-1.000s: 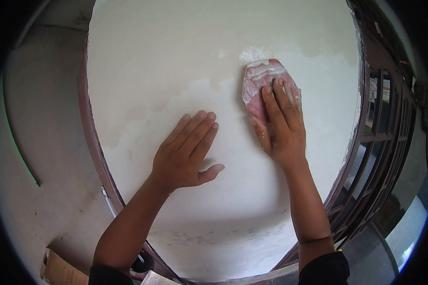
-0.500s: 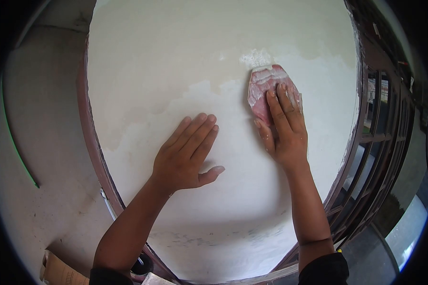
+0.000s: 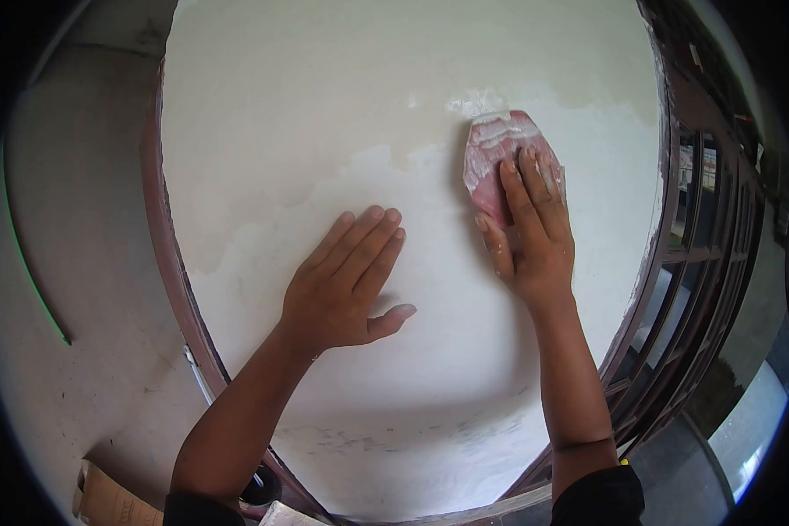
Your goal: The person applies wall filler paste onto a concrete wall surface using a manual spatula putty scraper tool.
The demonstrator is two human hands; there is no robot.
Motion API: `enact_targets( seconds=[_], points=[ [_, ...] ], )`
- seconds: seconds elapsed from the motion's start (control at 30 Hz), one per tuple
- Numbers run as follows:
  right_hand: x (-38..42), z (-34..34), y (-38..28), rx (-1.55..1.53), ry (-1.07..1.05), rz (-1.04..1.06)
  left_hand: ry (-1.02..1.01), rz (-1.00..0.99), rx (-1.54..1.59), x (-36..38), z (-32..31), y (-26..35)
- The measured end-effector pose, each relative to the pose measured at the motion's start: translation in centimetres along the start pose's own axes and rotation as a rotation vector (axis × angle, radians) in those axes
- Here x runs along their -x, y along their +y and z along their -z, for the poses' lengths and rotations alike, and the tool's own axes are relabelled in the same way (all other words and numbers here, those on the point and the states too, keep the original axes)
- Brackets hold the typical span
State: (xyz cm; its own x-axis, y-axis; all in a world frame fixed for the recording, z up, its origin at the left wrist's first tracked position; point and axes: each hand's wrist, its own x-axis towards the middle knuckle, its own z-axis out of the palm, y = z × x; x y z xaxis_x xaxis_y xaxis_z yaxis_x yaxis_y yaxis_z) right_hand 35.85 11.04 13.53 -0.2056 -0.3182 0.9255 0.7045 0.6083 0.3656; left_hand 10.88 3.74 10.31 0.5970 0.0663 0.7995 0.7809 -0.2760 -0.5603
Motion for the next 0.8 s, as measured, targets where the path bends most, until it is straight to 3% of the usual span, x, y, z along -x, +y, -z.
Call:
enact_targets(
  seconds=[0.17,0.37,0.63,0.8],
  points=[
    [-3.8,-2.3,-0.2,-0.004,-0.026,0.023,-0.007,0.005,0.007,0.1,0.0,-0.1],
    [1.5,-0.7,-0.8,0.002,-0.128,0.009,-0.020,0.001,0.016,0.2,-0.1,-0.1],
    [-3.0,-1.7,-0.2,0.001,0.018,0.021,-0.019,-0.004,0.019,0.2,-0.1,-0.2],
    [0.2,-1.0,-0.6,0.016,-0.111,-0.025,-0.015,-0.006,0.022,0.2,-0.1,-0.2]
  ],
)
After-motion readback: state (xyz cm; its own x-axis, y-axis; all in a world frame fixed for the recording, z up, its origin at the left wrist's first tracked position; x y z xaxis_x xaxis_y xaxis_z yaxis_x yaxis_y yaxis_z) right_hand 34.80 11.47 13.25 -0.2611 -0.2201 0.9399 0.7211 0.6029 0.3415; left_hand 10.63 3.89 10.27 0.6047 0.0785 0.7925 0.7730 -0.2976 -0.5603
